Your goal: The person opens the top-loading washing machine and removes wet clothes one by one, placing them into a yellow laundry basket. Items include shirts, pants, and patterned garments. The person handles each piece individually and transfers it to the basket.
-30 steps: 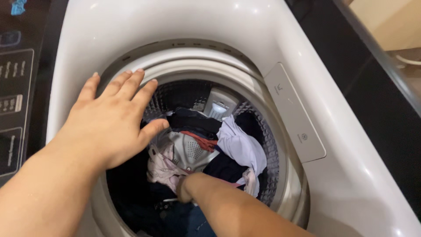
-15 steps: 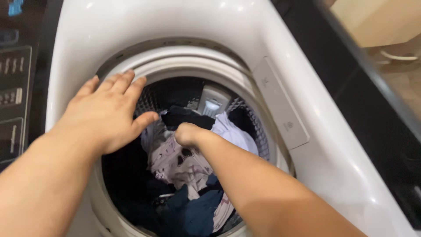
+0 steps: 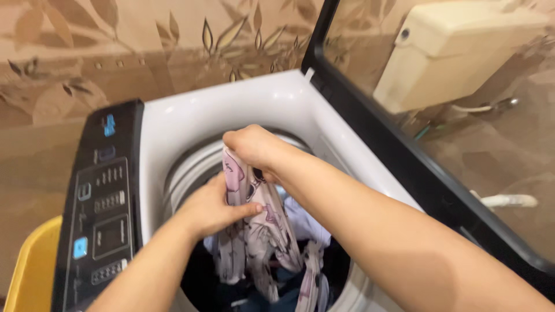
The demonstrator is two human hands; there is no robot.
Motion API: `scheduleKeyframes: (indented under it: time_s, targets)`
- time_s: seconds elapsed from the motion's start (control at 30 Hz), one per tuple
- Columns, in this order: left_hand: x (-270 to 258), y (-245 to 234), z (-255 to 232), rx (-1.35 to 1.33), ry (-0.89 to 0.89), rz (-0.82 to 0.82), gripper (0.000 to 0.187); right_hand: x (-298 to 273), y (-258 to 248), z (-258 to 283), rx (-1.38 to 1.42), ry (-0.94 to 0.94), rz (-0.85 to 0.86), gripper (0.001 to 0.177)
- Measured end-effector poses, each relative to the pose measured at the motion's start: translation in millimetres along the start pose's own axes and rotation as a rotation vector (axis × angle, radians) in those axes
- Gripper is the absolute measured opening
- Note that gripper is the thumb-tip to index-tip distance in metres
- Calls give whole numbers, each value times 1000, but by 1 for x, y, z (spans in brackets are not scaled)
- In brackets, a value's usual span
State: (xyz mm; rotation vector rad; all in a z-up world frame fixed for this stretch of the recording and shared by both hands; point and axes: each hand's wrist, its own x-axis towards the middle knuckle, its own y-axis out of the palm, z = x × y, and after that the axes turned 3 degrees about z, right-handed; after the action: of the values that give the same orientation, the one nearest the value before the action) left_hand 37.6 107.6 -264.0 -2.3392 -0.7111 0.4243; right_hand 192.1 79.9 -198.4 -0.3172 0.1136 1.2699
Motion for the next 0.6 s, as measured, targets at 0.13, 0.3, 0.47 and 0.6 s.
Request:
scheduleKeyframes:
  time_s: [0.13,0.3,0.47,0.6]
  targets:
    - [27,-7,4,-132,-22,-188,44,-6,-8,63,6,-150,-165,32]
    - [63,-51,-80,-307,179,-252,32,-3,-50,121,495,-442,-167,21]
    - [50,-61,-119,-743,104,129,33,8,-83,145,218,-537,-213,21]
    - [60,-63,-102,-321,164,-326,37,-4,-94,118,-10,-491,-222,26]
